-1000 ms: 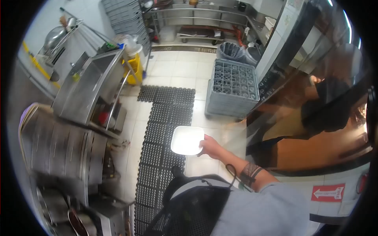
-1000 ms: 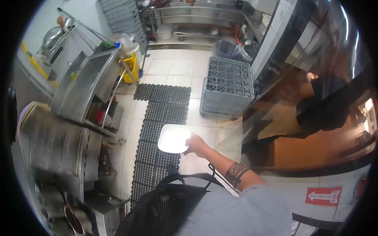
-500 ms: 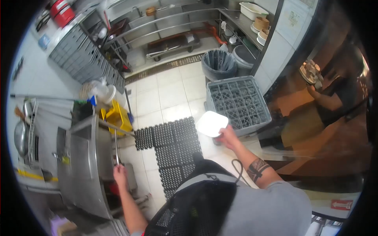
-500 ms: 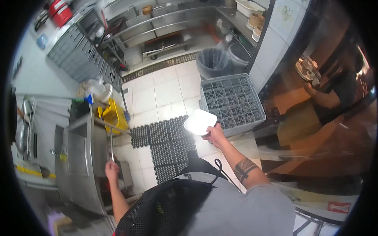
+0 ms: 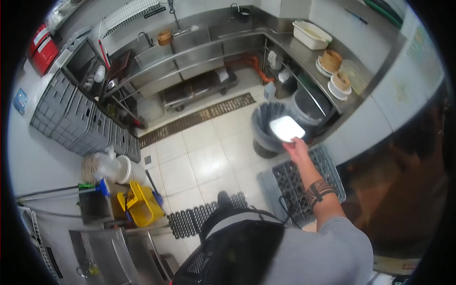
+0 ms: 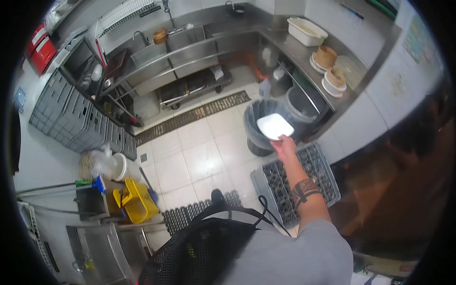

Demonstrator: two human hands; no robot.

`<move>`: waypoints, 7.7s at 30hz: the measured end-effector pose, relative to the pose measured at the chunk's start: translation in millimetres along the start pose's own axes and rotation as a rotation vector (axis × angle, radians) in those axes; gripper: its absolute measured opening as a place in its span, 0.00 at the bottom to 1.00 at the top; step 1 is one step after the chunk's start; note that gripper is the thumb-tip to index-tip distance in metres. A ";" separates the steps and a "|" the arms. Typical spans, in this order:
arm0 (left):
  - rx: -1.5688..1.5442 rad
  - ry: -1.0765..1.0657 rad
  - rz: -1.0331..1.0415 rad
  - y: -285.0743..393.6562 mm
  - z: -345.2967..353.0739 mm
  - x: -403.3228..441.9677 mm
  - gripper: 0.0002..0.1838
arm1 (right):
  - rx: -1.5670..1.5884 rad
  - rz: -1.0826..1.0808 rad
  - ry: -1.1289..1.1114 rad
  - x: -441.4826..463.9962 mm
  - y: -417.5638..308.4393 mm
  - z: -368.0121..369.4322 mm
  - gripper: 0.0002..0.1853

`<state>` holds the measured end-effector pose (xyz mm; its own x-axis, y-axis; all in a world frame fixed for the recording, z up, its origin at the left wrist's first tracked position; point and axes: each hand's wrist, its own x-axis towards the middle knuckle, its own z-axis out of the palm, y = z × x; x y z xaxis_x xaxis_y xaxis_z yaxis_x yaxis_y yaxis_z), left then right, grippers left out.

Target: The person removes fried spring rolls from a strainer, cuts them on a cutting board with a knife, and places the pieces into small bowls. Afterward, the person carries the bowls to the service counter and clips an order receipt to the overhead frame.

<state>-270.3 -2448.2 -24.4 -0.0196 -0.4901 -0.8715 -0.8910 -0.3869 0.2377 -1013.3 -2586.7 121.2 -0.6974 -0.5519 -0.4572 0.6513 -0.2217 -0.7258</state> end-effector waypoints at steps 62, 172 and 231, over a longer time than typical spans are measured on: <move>1.485 -0.503 0.963 614.9 -168.5 281.0 0.15 | -0.848 0.296 0.834 -426.0 296.8 -169.0 0.11; 3.023 -2.225 0.519 -566.6 2088.3 -1431.0 0.35 | 1.989 -0.323 2.523 -1322.9 -666.6 -1920.4 0.30; 2.636 -3.290 0.953 -556.9 2092.9 -1473.1 0.23 | 2.135 -1.056 2.526 -1481.8 -584.6 -1933.4 0.24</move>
<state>-694.8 124.0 229.1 0.9851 -0.1437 -0.0944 -0.0043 -0.5698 0.8218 -939.1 -85.1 229.1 0.7395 0.0043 -0.6732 -0.6721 0.0615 -0.7379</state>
